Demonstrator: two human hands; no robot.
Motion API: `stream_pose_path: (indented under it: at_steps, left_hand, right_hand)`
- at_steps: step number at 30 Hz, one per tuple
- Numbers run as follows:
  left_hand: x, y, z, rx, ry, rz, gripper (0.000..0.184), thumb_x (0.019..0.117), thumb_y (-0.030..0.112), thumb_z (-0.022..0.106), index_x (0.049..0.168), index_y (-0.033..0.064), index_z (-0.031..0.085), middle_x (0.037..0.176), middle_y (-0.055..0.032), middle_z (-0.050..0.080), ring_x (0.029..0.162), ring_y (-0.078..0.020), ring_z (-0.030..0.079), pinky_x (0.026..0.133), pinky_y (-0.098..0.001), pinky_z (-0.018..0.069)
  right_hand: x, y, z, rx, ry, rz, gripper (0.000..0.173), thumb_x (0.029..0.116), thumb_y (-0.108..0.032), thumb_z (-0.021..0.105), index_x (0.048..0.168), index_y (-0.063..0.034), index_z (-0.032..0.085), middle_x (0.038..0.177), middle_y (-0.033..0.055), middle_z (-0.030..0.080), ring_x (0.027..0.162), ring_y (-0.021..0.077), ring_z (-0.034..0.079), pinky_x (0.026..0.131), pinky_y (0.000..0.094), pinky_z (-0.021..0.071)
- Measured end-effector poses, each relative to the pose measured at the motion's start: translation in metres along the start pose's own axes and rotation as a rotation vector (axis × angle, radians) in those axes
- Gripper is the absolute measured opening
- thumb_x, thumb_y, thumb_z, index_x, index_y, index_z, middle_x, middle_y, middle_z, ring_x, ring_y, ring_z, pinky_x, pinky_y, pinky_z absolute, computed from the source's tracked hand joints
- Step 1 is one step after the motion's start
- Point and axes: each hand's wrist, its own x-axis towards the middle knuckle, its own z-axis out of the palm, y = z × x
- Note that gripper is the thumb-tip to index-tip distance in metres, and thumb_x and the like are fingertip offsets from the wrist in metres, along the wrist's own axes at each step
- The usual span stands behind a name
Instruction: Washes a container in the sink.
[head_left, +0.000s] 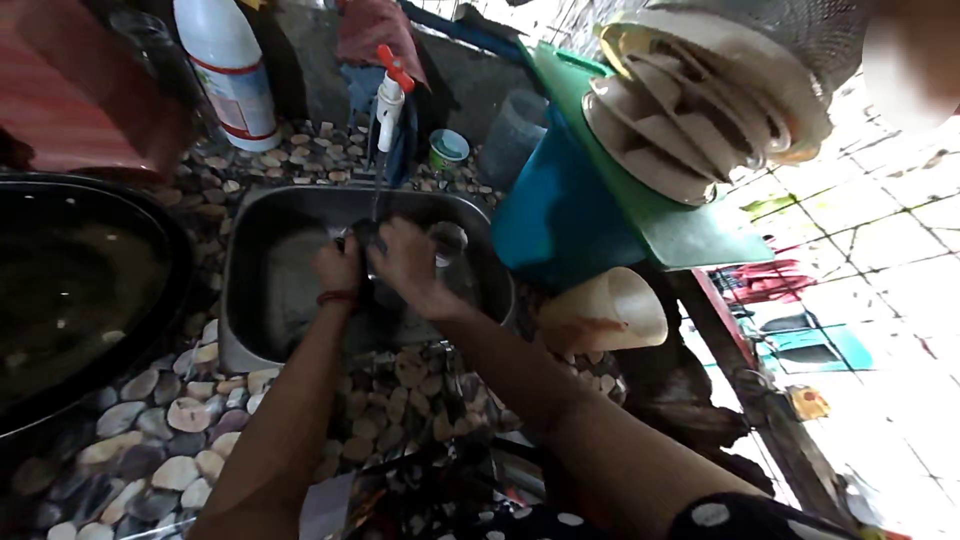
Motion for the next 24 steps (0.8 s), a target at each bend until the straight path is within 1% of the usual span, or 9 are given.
stream_pose_path:
  at_steps: [2, 4, 7, 9, 14, 16, 18, 21, 24]
  left_hand:
    - [-0.002, 0.003, -0.001, 0.0, -0.014, -0.012, 0.058, 0.1104, 0.041, 0.039, 0.104, -0.0094, 0.067, 0.099, -0.0308, 0.068, 0.097, -0.046, 0.067, 0.088, -0.0661, 0.0494]
    - [-0.002, 0.007, -0.006, 0.028, -0.033, -0.018, 0.059, 0.1109, 0.041, 0.037, 0.103, -0.0092, 0.067, 0.1, -0.0308, 0.068, 0.099, -0.0462, 0.067, 0.088, -0.0662, 0.049]
    - [0.002, 0.0, -0.004, 0.025, -0.041, -0.031, 0.06, 0.1109, 0.043, 0.036, 0.104, -0.0077, 0.067, 0.1, -0.0294, 0.068, 0.099, -0.0451, 0.067, 0.089, -0.0654, 0.0494]
    - [0.004, -0.002, -0.002, -0.016, -0.018, -0.028, 0.058, 0.1107, 0.041, 0.039, 0.105, -0.0081, 0.067, 0.099, -0.0295, 0.068, 0.097, -0.0442, 0.067, 0.088, -0.065, 0.0497]
    - [0.001, -0.002, -0.008, -0.042, 0.0, -0.076, 0.057, 0.1105, 0.041, 0.04, 0.113, -0.0086, 0.067, 0.106, -0.0319, 0.068, 0.102, -0.0467, 0.067, 0.092, -0.0654, 0.0495]
    - [0.003, -0.002, -0.007, -0.015, 0.012, -0.068, 0.057, 0.11, 0.042, 0.04, 0.112, -0.0079, 0.067, 0.106, -0.0318, 0.068, 0.103, -0.0471, 0.067, 0.092, -0.0661, 0.0494]
    - [0.005, -0.002, -0.007, -0.018, 0.012, -0.084, 0.057, 0.1104, 0.042, 0.039, 0.112, -0.0072, 0.068, 0.106, -0.0311, 0.068, 0.103, -0.0459, 0.066, 0.091, -0.0651, 0.0492]
    - [-0.004, 0.001, -0.01, 0.01, -0.002, -0.08, 0.058, 0.1108, 0.042, 0.038, 0.109, -0.0072, 0.068, 0.104, -0.0302, 0.068, 0.101, -0.0445, 0.068, 0.091, -0.0647, 0.0499]
    - [0.004, -0.003, -0.01, -0.044, 0.033, -0.11, 0.057, 0.11, 0.043, 0.041, 0.11, -0.0065, 0.068, 0.104, -0.0288, 0.069, 0.1, -0.0429, 0.068, 0.091, -0.0632, 0.0508]
  right_hand:
    - [-0.031, 0.006, 0.011, -0.007, 0.159, -0.218, 0.019, 0.0852, -0.024, 0.078, 0.086, -0.0051, 0.074, 0.093, 0.0134, 0.07, 0.091, 0.0311, 0.071, 0.07, 0.0479, 0.0602]
    - [-0.018, 0.007, 0.012, 0.013, 0.208, -0.167, 0.018, 0.0857, -0.022, 0.076, 0.082, -0.004, 0.073, 0.089, 0.0131, 0.07, 0.085, 0.0303, 0.072, 0.065, 0.0478, 0.0595]
    - [0.036, 0.008, -0.009, 0.146, -0.152, 0.271, 0.031, 0.1015, -0.031, 0.061, 0.115, -0.0059, 0.073, 0.113, 0.0158, 0.072, 0.106, 0.0337, 0.07, 0.087, 0.0581, 0.0558]
    - [0.056, 0.016, -0.011, 0.224, -0.223, 0.379, 0.032, 0.1027, -0.033, 0.058, 0.118, -0.008, 0.071, 0.115, 0.0158, 0.072, 0.109, 0.0337, 0.069, 0.091, 0.0592, 0.0538]
    - [-0.019, 0.007, 0.02, 0.035, 0.217, -0.232, 0.02, 0.0846, -0.024, 0.077, 0.084, -0.0046, 0.073, 0.091, 0.0126, 0.07, 0.087, 0.0287, 0.071, 0.068, 0.0457, 0.0603]
    - [-0.017, 0.011, 0.022, 0.067, 0.262, -0.302, 0.019, 0.083, -0.022, 0.079, 0.079, -0.0038, 0.072, 0.087, 0.0129, 0.07, 0.084, 0.0298, 0.072, 0.065, 0.0461, 0.0599]
    - [0.005, 0.004, 0.009, 0.105, 0.086, -0.081, 0.022, 0.0914, -0.023, 0.071, 0.09, -0.0012, 0.073, 0.096, 0.0153, 0.072, 0.09, 0.031, 0.072, 0.072, 0.0507, 0.0592]
    - [0.054, -0.001, -0.012, 0.141, -0.282, 0.324, 0.034, 0.1023, -0.035, 0.058, 0.123, -0.0106, 0.071, 0.12, 0.0126, 0.072, 0.111, 0.0312, 0.069, 0.09, 0.0576, 0.0544]
    - [0.053, -0.012, -0.007, 0.037, -0.245, 0.209, 0.033, 0.1006, -0.034, 0.06, 0.122, -0.0118, 0.071, 0.123, 0.0094, 0.07, 0.112, 0.0279, 0.069, 0.089, 0.0535, 0.0568]
